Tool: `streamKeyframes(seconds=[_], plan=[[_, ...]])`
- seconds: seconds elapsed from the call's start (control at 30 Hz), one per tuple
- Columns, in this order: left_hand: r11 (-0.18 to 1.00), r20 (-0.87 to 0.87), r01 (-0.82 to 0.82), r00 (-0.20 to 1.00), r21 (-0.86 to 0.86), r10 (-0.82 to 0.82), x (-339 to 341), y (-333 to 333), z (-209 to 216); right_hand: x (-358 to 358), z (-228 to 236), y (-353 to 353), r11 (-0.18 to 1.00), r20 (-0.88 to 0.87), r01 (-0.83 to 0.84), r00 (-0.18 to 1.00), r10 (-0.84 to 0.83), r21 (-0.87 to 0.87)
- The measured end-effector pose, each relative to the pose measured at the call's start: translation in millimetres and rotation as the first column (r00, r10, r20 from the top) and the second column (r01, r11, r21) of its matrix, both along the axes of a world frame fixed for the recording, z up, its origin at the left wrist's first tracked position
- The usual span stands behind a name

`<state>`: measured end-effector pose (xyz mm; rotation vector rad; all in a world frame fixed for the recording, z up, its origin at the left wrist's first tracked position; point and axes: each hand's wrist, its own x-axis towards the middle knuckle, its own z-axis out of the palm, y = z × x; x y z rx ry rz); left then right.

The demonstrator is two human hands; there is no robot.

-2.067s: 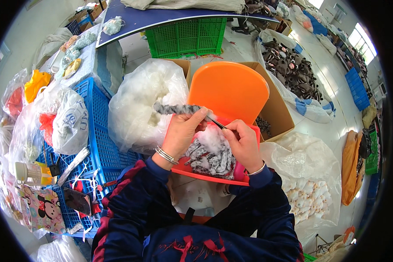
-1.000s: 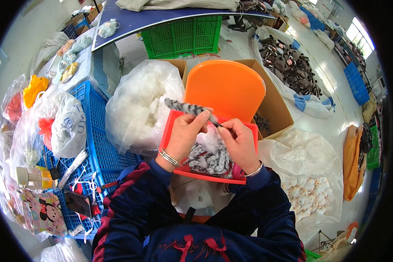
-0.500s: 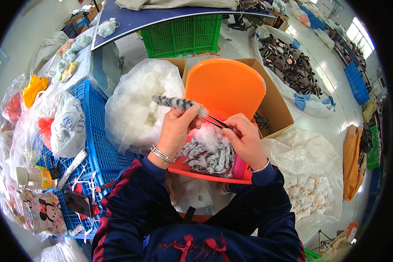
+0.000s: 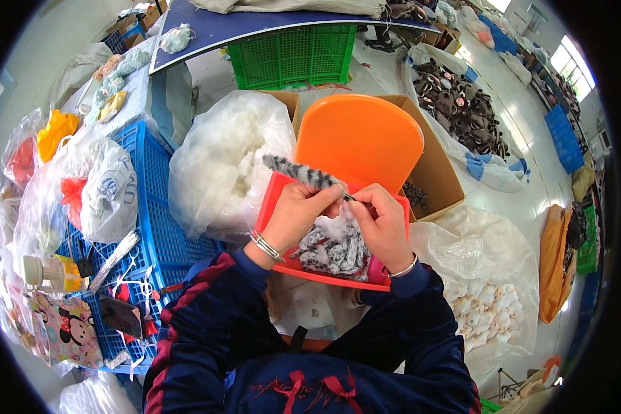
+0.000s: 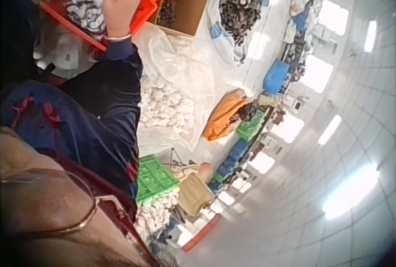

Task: The person repeatedly inserts white stuffing into a small patterned fabric item using a metal tool. They adjust the fabric and push the stuffing deeper, then place the item into a red tray. The process is repeated with additional fabric items.

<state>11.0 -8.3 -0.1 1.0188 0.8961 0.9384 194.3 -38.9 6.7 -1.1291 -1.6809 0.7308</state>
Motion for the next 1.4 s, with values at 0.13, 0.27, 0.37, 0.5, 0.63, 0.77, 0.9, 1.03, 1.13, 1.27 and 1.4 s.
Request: streamKeyframes(seconds=[0.13, 0.27, 0.37, 0.5, 0.63, 0.77, 0.9, 1.03, 1.13, 1.27, 1.4], plan=[[0.985, 0.042, 0.028, 0.999, -0.171, -0.021, -2.8, 5.4, 3.7, 7.1, 9.4, 2.3, 0.991, 0.123, 0.052, 0.990, -0.068, 0.127], [0.988, -0.044, -0.060, 0.998, -0.140, 0.054, -6.6, 7.4, -6.2, 8.7, 11.6, 1.6, 0.974, 0.288, 0.012, 0.955, -0.078, 0.224], [0.996, -0.171, -0.010, 0.985, -0.093, -0.006, -10.4, 10.6, 1.9, 19.3, 13.3, 1.7, 0.986, 0.351, -0.007, 0.935, -0.052, 0.164], [0.995, -0.090, -0.061, 0.994, -0.075, 0.054, -16.8, 15.9, -2.5, 39.4, 13.4, 7.5, 0.999, 0.310, 0.014, 0.950, -0.029, 0.052], [0.996, -0.001, -0.079, 0.997, -0.052, 0.079, -20.5, 16.0, -2.3, 48.4, 2.1, 8.3, 0.983, 0.033, -0.038, 0.998, 0.045, -0.179], [1.000, 0.038, -0.024, 0.999, 0.006, 0.024, -24.9, 15.8, -5.9, 48.2, -4.0, 6.8, 0.942, -0.074, -0.127, 0.991, 0.109, -0.311], [0.997, 0.036, 0.005, 0.999, 0.082, -0.008, -20.6, 10.7, 3.7, 47.1, -8.2, 7.8, 0.933, -0.190, -0.163, 0.976, 0.106, -0.319], [0.993, -0.028, 0.027, 0.999, 0.116, -0.024, -23.1, 8.1, 4.5, 46.0, -0.1, 6.9, 0.917, -0.238, -0.187, 0.965, 0.106, -0.352], [0.986, -0.051, 0.045, 0.998, 0.160, -0.038, -23.2, 8.4, 6.5, 47.5, -0.3, 7.1, 0.904, -0.259, -0.205, 0.960, 0.110, -0.376], [0.976, -0.087, 0.067, 0.995, 0.205, -0.050, -24.2, 8.8, 7.2, 46.3, 0.4, 6.2, 0.909, -0.212, -0.196, 0.969, 0.124, -0.367], [0.986, -0.051, 0.028, 0.999, 0.164, -0.020, -19.5, 5.8, 10.9, 47.4, 0.3, 6.2, 0.957, -0.090, -0.134, 0.989, 0.114, -0.256]])
